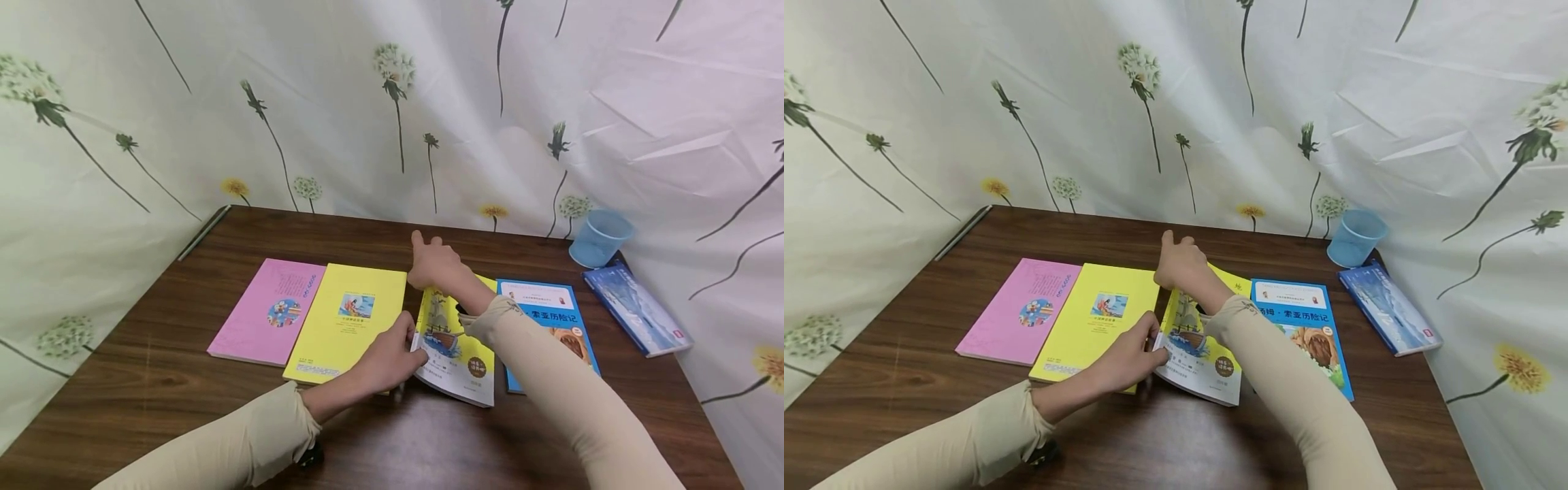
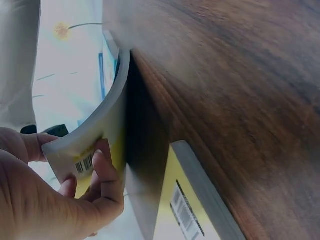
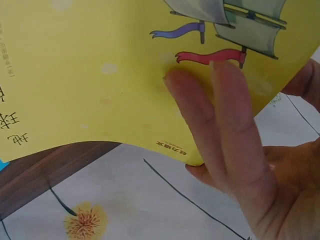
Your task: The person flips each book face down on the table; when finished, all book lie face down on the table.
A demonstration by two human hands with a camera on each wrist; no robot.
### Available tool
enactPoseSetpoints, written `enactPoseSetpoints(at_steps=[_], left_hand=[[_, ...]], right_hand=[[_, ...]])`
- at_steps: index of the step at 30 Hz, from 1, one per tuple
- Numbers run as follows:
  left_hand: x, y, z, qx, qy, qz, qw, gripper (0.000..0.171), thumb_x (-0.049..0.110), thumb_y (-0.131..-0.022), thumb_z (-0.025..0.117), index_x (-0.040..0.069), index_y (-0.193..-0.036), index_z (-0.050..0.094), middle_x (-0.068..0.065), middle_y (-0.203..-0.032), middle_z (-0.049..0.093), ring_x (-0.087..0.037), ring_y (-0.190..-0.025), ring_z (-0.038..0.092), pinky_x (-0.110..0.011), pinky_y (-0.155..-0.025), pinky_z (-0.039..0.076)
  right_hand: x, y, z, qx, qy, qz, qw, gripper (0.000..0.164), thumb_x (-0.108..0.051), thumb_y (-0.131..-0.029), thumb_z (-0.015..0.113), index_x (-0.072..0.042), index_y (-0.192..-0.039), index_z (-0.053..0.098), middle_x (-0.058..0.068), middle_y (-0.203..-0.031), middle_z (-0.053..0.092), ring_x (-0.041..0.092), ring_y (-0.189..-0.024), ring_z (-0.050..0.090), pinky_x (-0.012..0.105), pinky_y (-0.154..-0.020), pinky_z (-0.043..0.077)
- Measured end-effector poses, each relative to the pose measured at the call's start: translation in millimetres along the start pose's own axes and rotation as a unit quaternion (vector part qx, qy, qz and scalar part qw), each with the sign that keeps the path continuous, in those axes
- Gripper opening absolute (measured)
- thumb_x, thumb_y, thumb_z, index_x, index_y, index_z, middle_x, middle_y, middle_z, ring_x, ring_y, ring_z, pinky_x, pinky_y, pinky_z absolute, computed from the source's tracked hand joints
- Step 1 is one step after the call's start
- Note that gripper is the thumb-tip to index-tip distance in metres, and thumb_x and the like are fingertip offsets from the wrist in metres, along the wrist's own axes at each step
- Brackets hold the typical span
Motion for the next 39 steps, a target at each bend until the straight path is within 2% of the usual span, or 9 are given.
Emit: enactPoseSetpoints(at_steps=[5, 11, 16, 20, 23, 28, 30, 35, 39], left_hand=[[1.9, -0.1, 0.0, 0.0, -0.004, 0.004, 1.0, 0.022, 0.013, -0.092, 0.058, 0.009, -0.095, 0.037, -0.006, -0.071, 0.051, -0.016, -0.044, 0.044, -0.028, -0.043, 0.035], [3.8, 0.7, 0.8, 0.006, -0.018, 0.022, 0.9996, 0.022, 0.014, -0.092, 0.06, 0.009, -0.095, 0.039, -0.003, -0.072, 0.051, -0.014, -0.058, 0.047, -0.026, -0.05, 0.035], [7.1, 2.9, 1.1, -0.018, 0.016, 0.051, 0.9984, 0.02, 0.02, -0.095, 0.06, 0.01, -0.1, 0.043, -0.003, -0.081, 0.059, -0.013, -0.068, 0.053, -0.025, -0.058, 0.043], [9.7, 4.4, 0.1, -0.04, 0.054, 0.072, 0.9951, 0.026, 0.035, -0.102, 0.056, 0.013, -0.113, 0.05, -0.006, -0.096, 0.065, -0.017, -0.082, 0.06, -0.029, -0.069, 0.05], [7.5, 3.0, -1.9, -0.042, 0.066, 0.068, 0.9946, 0.029, 0.04, -0.103, 0.052, 0.015, -0.118, 0.053, -0.008, -0.102, 0.067, -0.021, -0.086, 0.063, -0.031, -0.073, 0.051], [-1.4, -0.2, -3.9, -0.047, 0.045, 0.046, 0.9968, 0.029, 0.034, -0.103, 0.053, 0.012, -0.121, 0.054, -0.007, -0.11, 0.065, -0.022, -0.095, 0.064, -0.033, -0.081, 0.052], [-4.6, -1.6, -3.6, -0.058, 0.044, 0.032, 0.9969, 0.032, 0.032, -0.102, 0.053, 0.009, -0.125, 0.054, -0.01, -0.112, 0.066, -0.024, -0.098, 0.066, -0.036, -0.081, 0.054], [-9.5, -6.0, -1.6, -0.092, 0.079, -0.016, 0.9925, 0.042, 0.029, -0.101, 0.055, 0.005, -0.135, 0.051, -0.017, -0.114, 0.067, -0.029, -0.1, 0.069, -0.041, -0.073, 0.058], [-11.8, -9.8, 1.8, -0.103, 0.102, -0.045, 0.9885, 0.048, 0.029, -0.101, 0.056, 0.004, -0.141, 0.047, -0.018, -0.117, 0.066, -0.028, -0.095, 0.068, -0.039, -0.071, 0.057]], right_hand=[[0, -2, -4, -0.016, -0.021, 0.015, 1.0, 0.094, -0.019, -0.091, 0.063, -0.021, -0.162, 0.0, 0.025, -0.158, 0.022, 0.037, -0.101, 0.054, 0.034, -0.051, 0.055], [6, -4, -8, -0.035, -0.054, 0.024, 0.998, 0.094, -0.012, -0.09, 0.061, -0.021, -0.162, 0.0, 0.024, -0.158, 0.018, 0.037, -0.102, 0.054, 0.034, -0.057, 0.061], [16, 5, -19, -0.038, -0.091, 0.0, 0.995, 0.093, -0.008, -0.091, 0.055, -0.022, -0.162, -0.003, 0.025, -0.162, 0.012, 0.024, -0.064, 0.05, 0.03, -0.048, 0.055], [25, 17, -35, -0.023, -0.126, -0.035, 0.991, 0.088, -0.008, -0.093, 0.05, -0.022, -0.162, -0.003, 0.023, -0.165, 0.009, 0.022, -0.049, 0.048, 0.033, -0.049, 0.055], [33, 25, -48, -0.008, -0.148, -0.054, 0.987, 0.087, -0.006, -0.093, 0.05, -0.021, -0.162, -0.001, 0.021, -0.165, 0.012, 0.022, -0.056, 0.053, 0.034, -0.054, 0.057], [49, 33, -63, 0.005, -0.175, -0.073, 0.982, 0.087, 0.002, -0.088, 0.045, -0.018, -0.162, 0.004, 0.019, -0.164, 0.019, 0.016, -0.057, 0.04, 0.027, -0.05, 0.044], [56, 34, -67, 0.01, -0.186, -0.075, 0.98, 0.089, 0.006, -0.085, 0.045, -0.017, -0.162, 0.007, 0.019, -0.164, 0.021, 0.018, -0.063, 0.044, 0.029, -0.054, 0.045], [71, 38, -74, -0.004, -0.251, -0.069, 0.965, 0.094, 0.012, -0.081, 0.047, -0.018, -0.162, 0.009, 0.02, -0.165, 0.018, 0.033, -0.106, 0.056, 0.033, -0.071, 0.057], [78, 41, -79, -0.022, -0.303, -0.073, 0.95, 0.097, 0.017, -0.081, 0.048, -0.019, -0.162, 0.007, 0.018, -0.165, 0.016, 0.039, -0.118, 0.055, 0.032, -0.076, 0.059]])
Point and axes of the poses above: each hand's wrist, its own y-axis away from the middle knuckle, its own z-axis out of the palm, x = y × z, the point moved 1 cm from there along -y, towards the middle knuckle
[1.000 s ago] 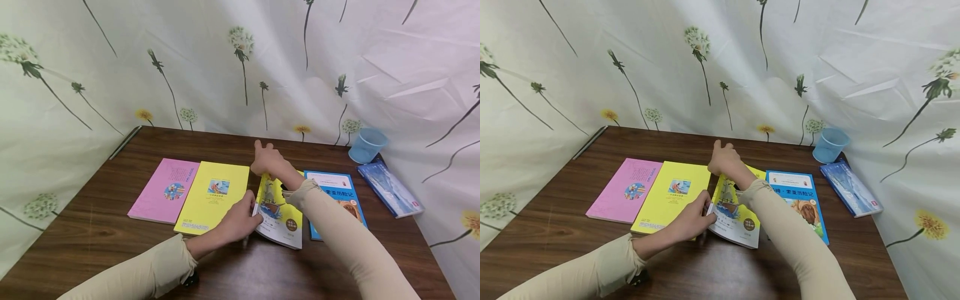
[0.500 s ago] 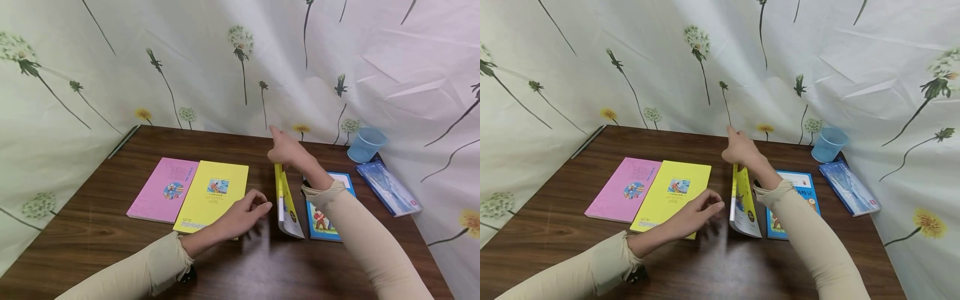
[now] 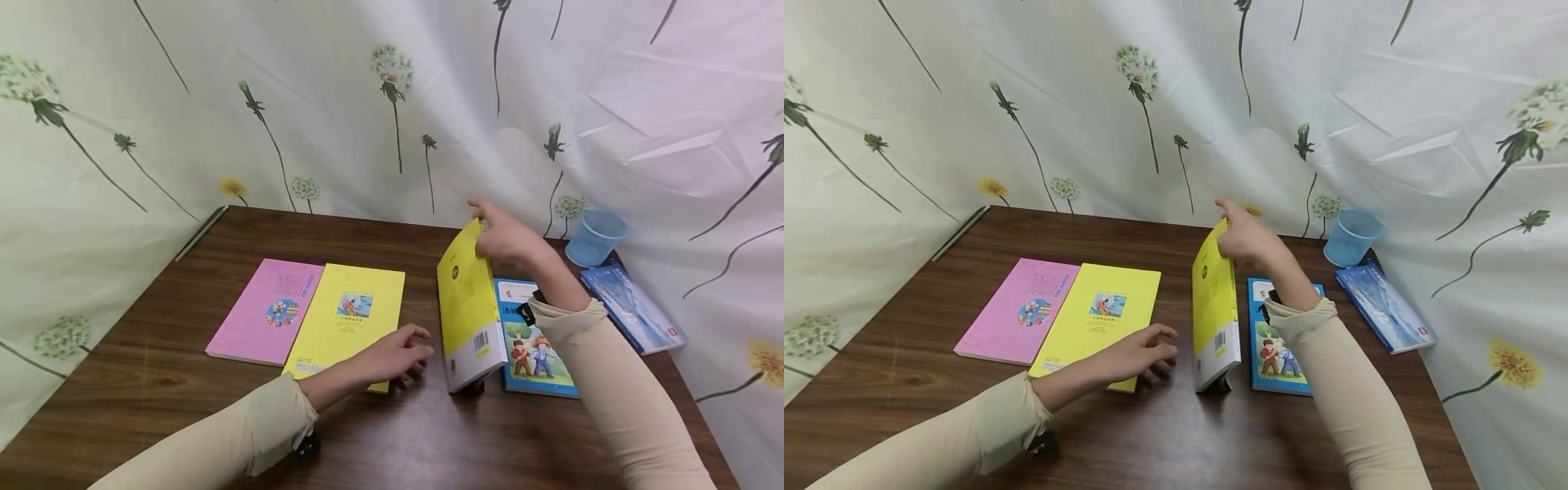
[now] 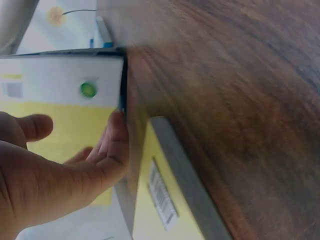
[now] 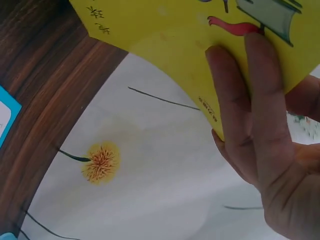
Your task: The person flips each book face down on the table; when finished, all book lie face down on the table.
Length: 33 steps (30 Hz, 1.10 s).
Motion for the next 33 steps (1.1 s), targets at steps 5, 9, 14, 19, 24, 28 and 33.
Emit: enactPoseSetpoints(at_steps=[5, 9, 14, 19, 24, 28, 33], left_hand=[[-4.6, -5.5, 2.8, -0.006, 0.044, -0.032, 0.9985, 0.059, 0.033, -0.104, 0.05, 0.002, -0.152, 0.034, -0.02, -0.133, 0.06, -0.029, -0.103, 0.068, -0.04, -0.077, 0.059], [-6.2, -8.1, 4.0, -0.029, 0.114, -0.058, 0.9913, 0.055, 0.033, -0.106, 0.044, 0.0, -0.149, 0.035, -0.021, -0.123, 0.064, -0.026, -0.097, 0.07, -0.041, -0.08, 0.061], [-5.1, -7.3, 3.3, -0.04, 0.157, -0.081, 0.9835, 0.044, 0.032, -0.105, 0.043, 0.0, -0.136, 0.048, -0.016, -0.108, 0.067, -0.02, -0.085, 0.068, -0.036, -0.078, 0.061], [-4.8, -7.7, 3.7, -0.033, 0.179, -0.1, 0.9783, 0.045, 0.036, -0.104, 0.047, 0.001, -0.13, 0.057, -0.015, -0.112, 0.066, -0.023, -0.091, 0.068, -0.036, -0.079, 0.061], [-4.6, -10.5, 9.2, -0.06, 0.231, -0.083, 0.9676, 0.046, 0.037, -0.106, 0.044, 0.002, -0.134, 0.054, -0.018, -0.118, 0.066, -0.028, -0.099, 0.07, -0.045, -0.087, 0.06], [-7.6, -10.9, 8.8, -0.051, 0.21, -0.072, 0.9738, 0.043, 0.034, -0.104, 0.047, 0.002, -0.132, 0.055, -0.016, -0.109, 0.07, -0.025, -0.095, 0.073, -0.038, -0.082, 0.06], [-11.9, -6.5, -0.3, 0.001, 0.148, -0.06, 0.9871, 0.036, 0.03, -0.102, 0.054, 0.002, -0.122, 0.06, -0.011, -0.099, 0.072, -0.019, -0.083, 0.072, -0.029, -0.071, 0.058]], right_hand=[[1, 3, -8, 0.0, -0.058, -0.003, 0.998, 0.097, 0.019, -0.083, 0.049, -0.02, -0.162, 0.007, 0.015, -0.165, 0.016, 0.038, -0.122, 0.055, 0.029, -0.077, 0.057], [3, 6, -15, 0.005, -0.104, -0.003, 0.995, 0.1, 0.019, -0.081, 0.053, -0.025, -0.161, 0.009, 0.011, -0.165, 0.015, 0.039, -0.124, 0.053, 0.034, -0.082, 0.06], [8, 9, -23, -0.002, -0.124, -0.013, 0.992, 0.101, 0.018, -0.082, 0.054, -0.026, -0.161, 0.008, 0.011, -0.165, 0.014, 0.039, -0.124, 0.053, 0.035, -0.085, 0.061], [10, 12, -29, 0.004, -0.137, -0.015, 0.99, 0.103, 0.017, -0.083, 0.056, -0.029, -0.161, 0.007, 0.009, -0.165, 0.015, 0.039, -0.121, 0.057, 0.04, -0.087, 0.061], [13, 11, -31, 0.022, -0.138, -0.02, 0.99, 0.104, 0.017, -0.083, 0.058, -0.029, -0.161, 0.007, 0.009, -0.165, 0.017, 0.04, -0.118, 0.059, 0.044, -0.088, 0.06], [19, 11, -32, 0.029, -0.131, -0.011, 0.991, 0.103, 0.016, -0.084, 0.057, -0.029, -0.161, 0.005, 0.01, -0.166, 0.015, 0.041, -0.119, 0.059, 0.044, -0.088, 0.06], [34, 10, -32, 0.021, -0.114, 0.003, 0.993, 0.101, 0.016, -0.086, 0.053, -0.025, -0.162, 0.002, 0.013, -0.168, 0.01, 0.043, -0.125, 0.056, 0.043, -0.088, 0.06]])
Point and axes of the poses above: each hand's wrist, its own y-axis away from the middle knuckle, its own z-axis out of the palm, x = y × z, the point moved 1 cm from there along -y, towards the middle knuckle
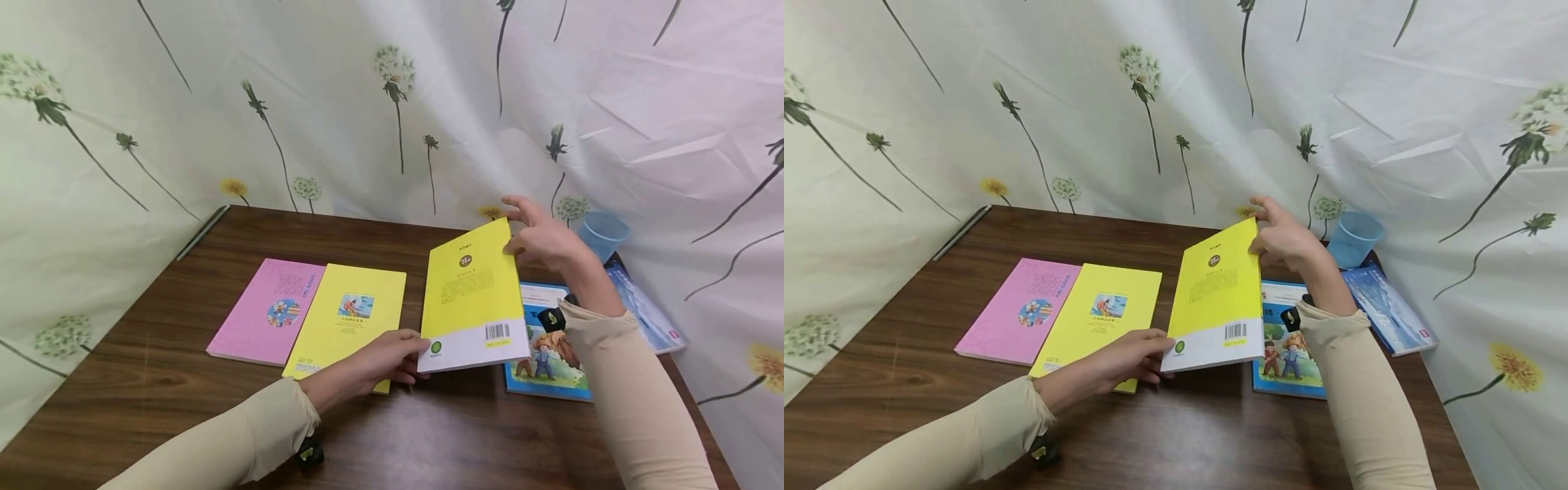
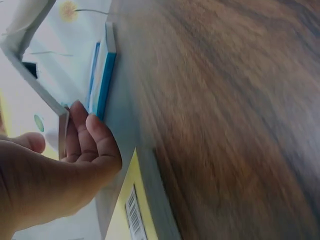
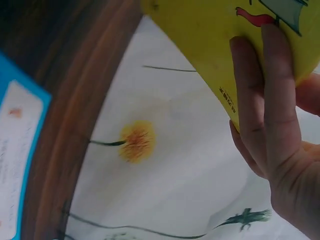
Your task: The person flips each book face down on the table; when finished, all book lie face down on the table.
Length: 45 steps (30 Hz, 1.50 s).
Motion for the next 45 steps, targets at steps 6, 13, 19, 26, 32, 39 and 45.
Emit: enactPoseSetpoints(at_steps=[6, 13, 19, 26, 32, 39, 45], left_hand=[[-0.1, 9.8, -7.3, 0.035, -0.046, 0.013, 0.9983, 0.028, 0.028, -0.1, 0.06, 0.002, -0.111, 0.059, -0.009, -0.093, 0.071, -0.017, -0.074, 0.063, -0.029, -0.067, 0.055], [1.8, 19.4, -7.5, 0.044, -0.076, 0.016, 0.996, 0.026, 0.022, -0.096, 0.065, 0.0, -0.108, 0.057, -0.008, -0.084, 0.064, -0.019, -0.068, 0.056, -0.03, -0.065, 0.054], [-2.0, 22.2, -9.7, 0.029, -0.074, -0.01, 0.9968, 0.023, 0.023, -0.097, 0.062, 0.002, -0.104, 0.058, -0.009, -0.083, 0.061, -0.019, -0.069, 0.057, -0.029, -0.061, 0.053], [-5.4, 25.6, -17.6, -0.054, -0.027, -0.085, 0.9945, 0.026, 0.029, -0.1, 0.057, 0.008, -0.115, 0.054, -0.014, -0.103, 0.06, -0.019, -0.073, 0.065, -0.032, -0.064, 0.061], [-6.8, 28.0, -26.5, -0.101, -0.004, -0.12, 0.9876, 0.047, 0.029, -0.101, 0.055, 0.014, -0.144, 0.044, -0.017, -0.113, 0.068, -0.019, -0.075, 0.066, -0.035, -0.068, 0.061], [-5.2, 30.9, -27.2, -0.101, 0.009, -0.132, 0.986, 0.057, 0.029, -0.101, 0.055, 0.011, -0.152, 0.036, -0.017, -0.115, 0.068, -0.018, -0.077, 0.066, -0.033, -0.069, 0.061], [-3.5, 34.5, -28.6, -0.092, -0.001, -0.128, 0.9875, 0.052, 0.029, -0.101, 0.054, 0.008, -0.147, 0.04, -0.018, -0.116, 0.066, -0.019, -0.08, 0.067, -0.037, -0.072, 0.061]], right_hand=[[26, -5, 11, -0.018, 0.046, 0.001, 0.999, 0.098, 0.016, -0.086, 0.05, -0.021, -0.162, 0.001, 0.021, -0.164, 0.014, 0.044, -0.118, 0.06, 0.042, -0.079, 0.062], [61, -13, 26, -0.013, 0.077, 0.013, 0.997, 0.096, 0.015, -0.084, 0.052, -0.018, -0.162, 0.006, 0.025, -0.161, 0.018, 0.039, -0.106, 0.065, 0.042, -0.073, 0.063], [85, -22, 41, -0.018, 0.069, 0.026, 0.997, 0.092, 0.016, -0.087, 0.049, -0.016, -0.162, 0.006, 0.027, -0.161, 0.014, 0.039, -0.103, 0.066, 0.038, -0.067, 0.061], [103, -28, 52, -0.001, 0.078, 0.039, 0.996, 0.089, 0.016, -0.086, 0.048, -0.013, -0.161, 0.01, 0.027, -0.161, 0.015, 0.033, -0.093, 0.066, 0.031, -0.058, 0.052], [106, -30, 55, -0.009, 0.075, 0.038, 0.996, 0.086, 0.015, -0.086, 0.046, -0.012, -0.161, 0.012, 0.028, -0.158, 0.021, 0.032, -0.091, 0.068, 0.032, -0.058, 0.053], [106, -33, 58, -0.012, 0.106, 0.055, 0.993, 0.087, 0.014, -0.087, 0.047, -0.014, -0.162, 0.012, 0.031, -0.141, 0.045, 0.027, -0.082, 0.067, 0.032, -0.055, 0.049], [101, -35, 59, 0.008, 0.168, 0.07, 0.983, 0.087, 0.009, -0.086, 0.051, -0.013, -0.161, 0.013, 0.03, -0.136, 0.047, 0.024, -0.073, 0.063, 0.029, -0.051, 0.047]])
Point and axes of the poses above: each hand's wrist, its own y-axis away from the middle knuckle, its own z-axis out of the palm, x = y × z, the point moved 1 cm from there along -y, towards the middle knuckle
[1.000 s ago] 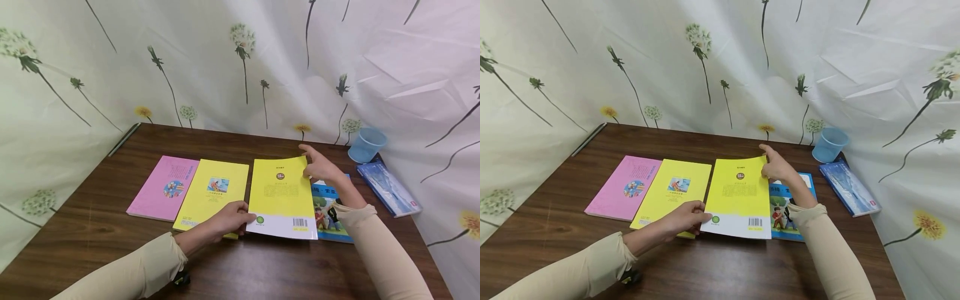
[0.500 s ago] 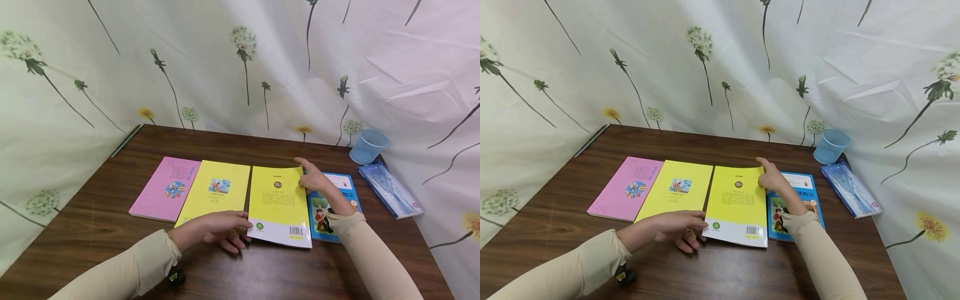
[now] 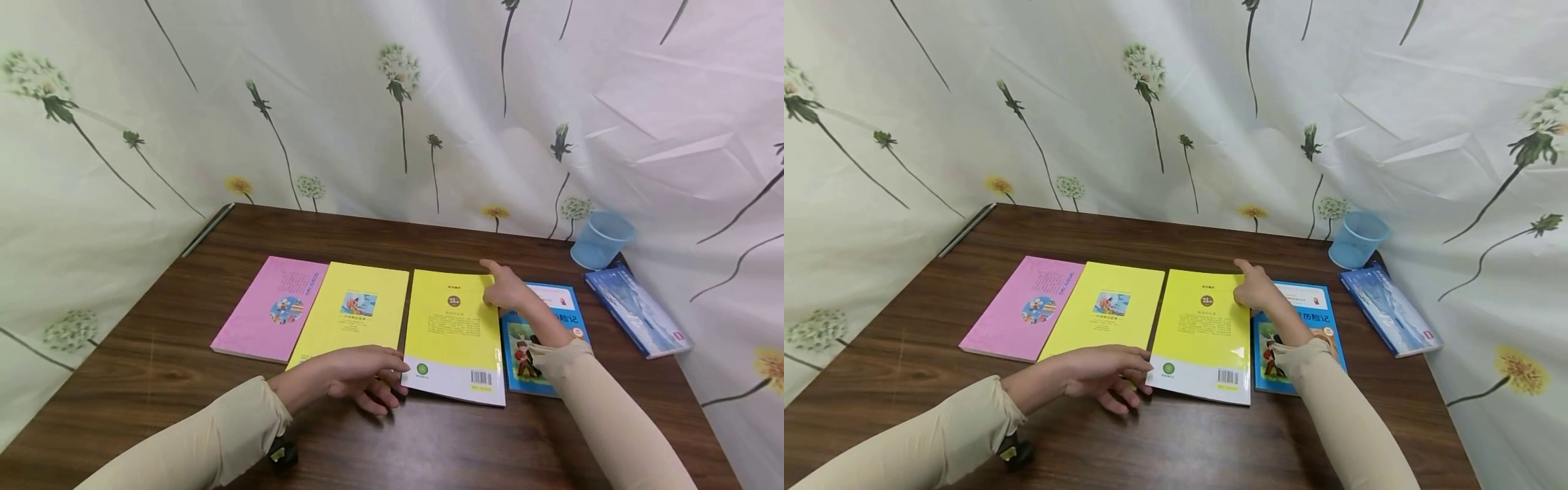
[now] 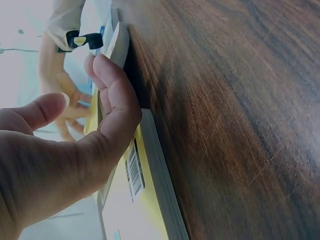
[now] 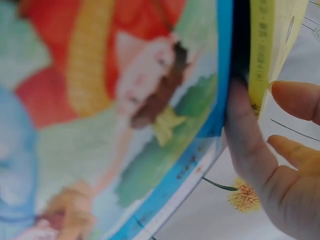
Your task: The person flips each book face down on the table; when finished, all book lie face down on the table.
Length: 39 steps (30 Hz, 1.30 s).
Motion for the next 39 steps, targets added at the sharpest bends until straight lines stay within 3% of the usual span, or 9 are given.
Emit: enactPoseSetpoints(at_steps=[4, 7, 15, 18, 21, 24, 26, 35, 39], left_hand=[[0.0, 1.4, 0.3, 0.003, -0.002, 0.001, 1.0, 0.047, 0.03, -0.1, 0.055, 0.007, -0.14, 0.044, -0.019, -0.116, 0.066, -0.02, -0.081, 0.068, -0.037, -0.072, 0.061], [0.0, 2.2, 0.5, 0.005, -0.004, 0.001, 1.0, 0.045, 0.03, -0.099, 0.056, 0.006, -0.136, 0.046, -0.019, -0.115, 0.066, -0.02, -0.082, 0.069, -0.037, -0.071, 0.062], [0.9, 5.4, -0.7, 0.002, -0.008, 0.003, 1.0, 0.045, 0.031, -0.098, 0.056, 0.005, -0.134, 0.048, -0.018, -0.115, 0.068, -0.022, -0.087, 0.07, -0.041, -0.075, 0.062], [2.2, 8.1, -0.7, -0.003, -0.011, 0.003, 0.9999, 0.05, 0.031, -0.098, 0.055, 0.003, -0.139, 0.045, -0.019, -0.116, 0.068, -0.022, -0.089, 0.071, -0.042, -0.075, 0.062], [3.7, 11.4, -1.1, -0.007, -0.011, 0.002, 0.9999, 0.055, 0.031, -0.099, 0.055, 0.002, -0.144, 0.042, -0.019, -0.116, 0.069, -0.024, -0.092, 0.072, -0.044, -0.076, 0.062], [4.6, 14.0, -1.8, -0.014, -0.008, 0.002, 0.9999, 0.06, 0.031, -0.1, 0.055, 0.002, -0.149, 0.037, -0.019, -0.116, 0.069, -0.027, -0.095, 0.073, -0.047, -0.078, 0.062], [4.6, 15.0, -1.7, -0.021, -0.004, 0.005, 0.9998, 0.062, 0.031, -0.1, 0.055, 0.002, -0.151, 0.035, -0.019, -0.117, 0.069, -0.029, -0.098, 0.073, -0.049, -0.08, 0.062], [2.0, 13.8, 5.4, -0.019, 0.031, 0.011, 0.9993, 0.045, 0.031, -0.099, 0.055, 0.005, -0.132, 0.04, -0.024, -0.121, 0.065, -0.036, -0.102, 0.072, -0.051, -0.078, 0.062], [1.9, 12.3, 7.9, -0.021, 0.041, 0.013, 0.9988, 0.04, 0.031, -0.098, 0.056, 0.005, -0.126, 0.043, -0.025, -0.122, 0.063, -0.036, -0.102, 0.072, -0.051, -0.078, 0.061]], right_hand=[[-3, 0, 0, 0.016, 0.029, 0.015, 0.999, 0.083, 0.002, -0.088, 0.051, -0.012, -0.161, 0.015, 0.028, -0.131, 0.054, 0.016, -0.052, 0.044, 0.027, -0.049, 0.04], [-4, -2, 1, 0.022, 0.039, 0.03, 0.999, 0.08, -0.003, -0.09, 0.05, -0.013, -0.161, 0.015, 0.026, -0.131, 0.057, 0.013, -0.049, 0.031, 0.027, -0.05, 0.035], [-6, -3, 1, 0.034, 0.068, 0.029, 0.997, 0.076, -0.011, -0.093, 0.05, -0.01, -0.161, 0.015, 0.026, -0.154, 0.037, 0.019, -0.06, 0.034, 0.037, -0.07, 0.039], [-4, -2, -1, 0.034, 0.07, 0.028, 0.997, 0.075, -0.012, -0.094, 0.049, -0.009, -0.161, 0.015, 0.027, -0.156, 0.035, 0.024, -0.073, 0.046, 0.039, -0.074, 0.04], [-1, -2, -5, 0.032, 0.071, 0.024, 0.997, 0.074, -0.012, -0.095, 0.048, -0.009, -0.161, 0.015, 0.028, -0.157, 0.034, 0.035, -0.1, 0.056, 0.042, -0.078, 0.041], [3, -3, -9, 0.023, 0.074, 0.019, 0.997, 0.073, -0.012, -0.095, 0.048, -0.008, -0.16, 0.016, 0.03, -0.155, 0.035, 0.046, -0.125, 0.05, 0.044, -0.082, 0.042], [5, -3, -12, 0.017, 0.076, 0.017, 0.997, 0.073, -0.012, -0.095, 0.049, -0.007, -0.16, 0.017, 0.03, -0.154, 0.037, 0.047, -0.132, 0.047, 0.044, -0.084, 0.043], [3, -1, -16, -0.009, 0.07, 0.018, 0.997, 0.072, -0.011, -0.093, 0.049, -0.004, -0.159, 0.02, 0.03, -0.154, 0.038, 0.047, -0.134, 0.046, 0.042, -0.082, 0.04], [2, -2, -16, -0.018, 0.063, 0.025, 0.998, 0.072, -0.008, -0.092, 0.049, -0.005, -0.159, 0.02, 0.031, -0.154, 0.036, 0.035, -0.095, 0.059, 0.036, -0.067, 0.039]])
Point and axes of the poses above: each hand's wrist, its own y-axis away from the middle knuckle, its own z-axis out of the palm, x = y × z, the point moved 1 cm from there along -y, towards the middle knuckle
